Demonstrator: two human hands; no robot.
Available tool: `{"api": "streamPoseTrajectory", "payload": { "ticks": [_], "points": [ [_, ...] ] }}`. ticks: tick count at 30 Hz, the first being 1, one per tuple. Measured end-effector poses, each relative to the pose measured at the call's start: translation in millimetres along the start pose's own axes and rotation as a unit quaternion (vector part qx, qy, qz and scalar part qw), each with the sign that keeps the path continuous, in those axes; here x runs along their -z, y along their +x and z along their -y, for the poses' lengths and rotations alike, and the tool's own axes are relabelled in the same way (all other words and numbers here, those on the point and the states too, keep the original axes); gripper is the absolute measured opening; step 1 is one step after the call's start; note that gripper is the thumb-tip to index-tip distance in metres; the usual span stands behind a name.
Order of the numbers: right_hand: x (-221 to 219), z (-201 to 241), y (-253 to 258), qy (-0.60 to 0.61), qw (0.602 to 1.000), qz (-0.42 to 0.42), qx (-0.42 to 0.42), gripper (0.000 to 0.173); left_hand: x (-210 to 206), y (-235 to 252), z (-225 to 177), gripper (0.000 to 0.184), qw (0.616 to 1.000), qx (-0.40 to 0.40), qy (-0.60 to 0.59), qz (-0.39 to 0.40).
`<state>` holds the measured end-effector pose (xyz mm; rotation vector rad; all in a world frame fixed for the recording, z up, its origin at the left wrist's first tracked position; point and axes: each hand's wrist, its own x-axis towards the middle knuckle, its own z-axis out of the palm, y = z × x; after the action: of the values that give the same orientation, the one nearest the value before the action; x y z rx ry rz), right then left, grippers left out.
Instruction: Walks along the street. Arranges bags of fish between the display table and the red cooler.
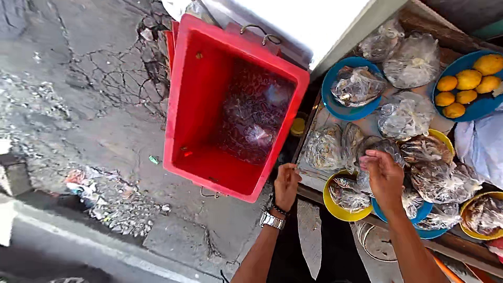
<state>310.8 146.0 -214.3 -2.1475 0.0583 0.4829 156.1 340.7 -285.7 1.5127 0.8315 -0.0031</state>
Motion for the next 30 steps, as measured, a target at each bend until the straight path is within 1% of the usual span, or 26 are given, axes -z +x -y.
{"api": "streamPoseTrajectory", "payload": {
  "ticks": [2,3,4,5,6,7,8,10,12,13,15,18,23,25,27,28,29,30],
  "points": [
    [-55,31,35,-0.053,0.991,0.07,0.097,0.028,42,27,16,0.025,0.995,0.03,-0.025,-0.097],
    [-85,45,52,-0.092,0.98,0.103,0.145,0.028,62,41,26,0.025,0.99,0.053,-0.002,-0.127],
    [-115,55,68,-0.134,0.962,0.124,0.205,0.029,80,56,38,0.026,0.986,0.083,0.043,-0.141],
    [-145,61,85,-0.173,0.937,0.131,0.274,0.028,95,71,50,0.026,0.979,0.116,0.103,-0.136],
    [-173,65,101,-0.201,0.912,0.143,0.328,0.028,108,87,60,0.027,0.97,0.143,0.16,-0.11],
    [-196,66,117,-0.229,0.891,0.158,0.358,0.028,118,102,69,0.029,0.961,0.168,0.208,-0.073],
    [-214,65,131,-0.258,0.878,0.176,0.364,0.028,126,116,78,0.032,0.951,0.187,0.244,-0.035],
    [-237,57,155,-0.314,0.864,0.2,0.34,0.028,135,143,88,0.037,0.93,0.219,0.295,0.024],
    [-245,45,171,-0.352,0.853,0.184,0.339,0.026,137,169,90,0.04,0.915,0.236,0.321,0.067],
    [-248,41,175,-0.367,0.846,0.175,0.345,0.026,138,183,96,0.04,0.914,0.228,0.327,0.074],
    [-254,39,181,-0.397,0.833,0.162,0.349,0.025,137,211,106,0.037,0.926,0.186,0.322,0.067],
    [-266,42,179,-0.46,0.811,0.138,0.335,0.031,135,257,101,0.037,0.933,0.132,0.328,0.071],
    [-268,38,178,-0.488,0.8,0.11,0.332,0.03,100,327,93,0.039,0.939,0.07,0.331,0.061],
    [-269,38,177,-0.493,0.796,0.102,0.335,0.03,81,355,88,0.047,0.943,0.061,0.324,0.05],
    [-268,36,178,-0.498,0.791,0.103,0.339,0.031,62,378,73,0.066,0.936,0.099,0.335,0.043],
    [-268,36,178,-0.5,0.789,0.104,0.342,0.032,54,389,67,0.076,0.928,0.122,0.349,0.048],
    [-269,35,178,-0.501,0.787,0.105,0.344,0.033,47,398,64,0.083,0.915,0.146,0.371,0.064],
    [-269,34,178,-0.502,0.786,0.105,0.346,0.033,40,406,64,0.083,0.902,0.162,0.392,0.079]
  ]
}}
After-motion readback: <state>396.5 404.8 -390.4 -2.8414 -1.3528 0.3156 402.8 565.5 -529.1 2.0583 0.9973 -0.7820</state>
